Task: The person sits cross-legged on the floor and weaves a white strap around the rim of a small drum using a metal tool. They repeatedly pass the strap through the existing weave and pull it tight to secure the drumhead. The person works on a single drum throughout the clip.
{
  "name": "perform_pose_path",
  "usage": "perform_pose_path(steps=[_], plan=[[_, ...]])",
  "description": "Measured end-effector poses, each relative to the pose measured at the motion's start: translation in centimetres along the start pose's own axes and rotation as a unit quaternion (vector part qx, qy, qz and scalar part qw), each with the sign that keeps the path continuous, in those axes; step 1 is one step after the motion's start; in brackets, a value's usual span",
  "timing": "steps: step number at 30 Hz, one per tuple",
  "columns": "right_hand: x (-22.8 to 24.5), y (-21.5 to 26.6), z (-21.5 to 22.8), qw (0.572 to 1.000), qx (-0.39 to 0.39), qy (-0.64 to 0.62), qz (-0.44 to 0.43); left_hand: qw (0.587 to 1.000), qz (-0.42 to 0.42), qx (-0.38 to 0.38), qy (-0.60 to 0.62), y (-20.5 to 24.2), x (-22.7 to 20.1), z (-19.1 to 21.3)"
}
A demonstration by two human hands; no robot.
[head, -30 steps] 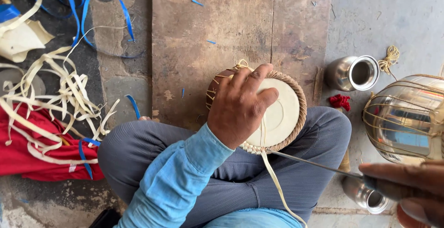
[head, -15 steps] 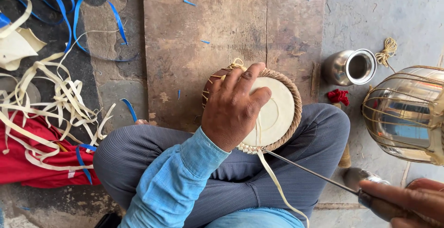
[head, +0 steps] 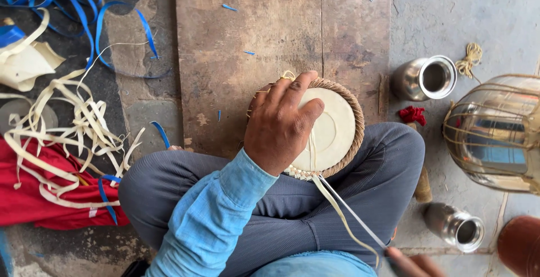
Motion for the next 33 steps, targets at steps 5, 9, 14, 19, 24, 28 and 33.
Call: perform_pose_path(steps=[5,9,14,19,24,28,33], plan=[[1.2,-1.2,-8.9,0.944,-0.007,-0.330,-0.008,1.000,-0.007,-0.011,-0.018,-0.1,-0.1,-0.1],[0.5,-0.2,-8.7,0.982,-0.130,-0.137,0.032,1.000,-0.019,-0.004,-0.010,0.2,0.2,-0.6],[0.3,0.0,-13.9,0.684,0.122,-0.719,-0.007,0.999,-0.028,-0.016,-0.024,0.3,0.7,-1.1],[3.1,-1.7,-11.7,0.969,-0.097,-0.209,0.088,0.999,-0.010,-0.015,-0.030,0.7,1.2,-1.3],[8.1,-3.4,-12.9,0.649,0.250,-0.703,0.146,0.998,-0.016,-0.040,-0.042,0.4,1.4,-1.4],[5.6,-3.9,-13.5,0.724,0.244,-0.646,-0.005,0.991,-0.068,-0.079,-0.087,1.3,-0.2,-1.0],[6.4,-7.1,-3.8,0.947,-0.102,-0.269,0.143,0.962,-0.206,-0.112,-0.139,4.3,-6.7,0.4]])
Point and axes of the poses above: each hand's wrist, its own y-axis away from the middle knuckle, its own z-axis out of the back of the hand, x = y × z, the point moved 6 cm from there along -y, towards the middle knuckle, and after that the axes turned 7 degrees about -z, right-handed, at the moved point
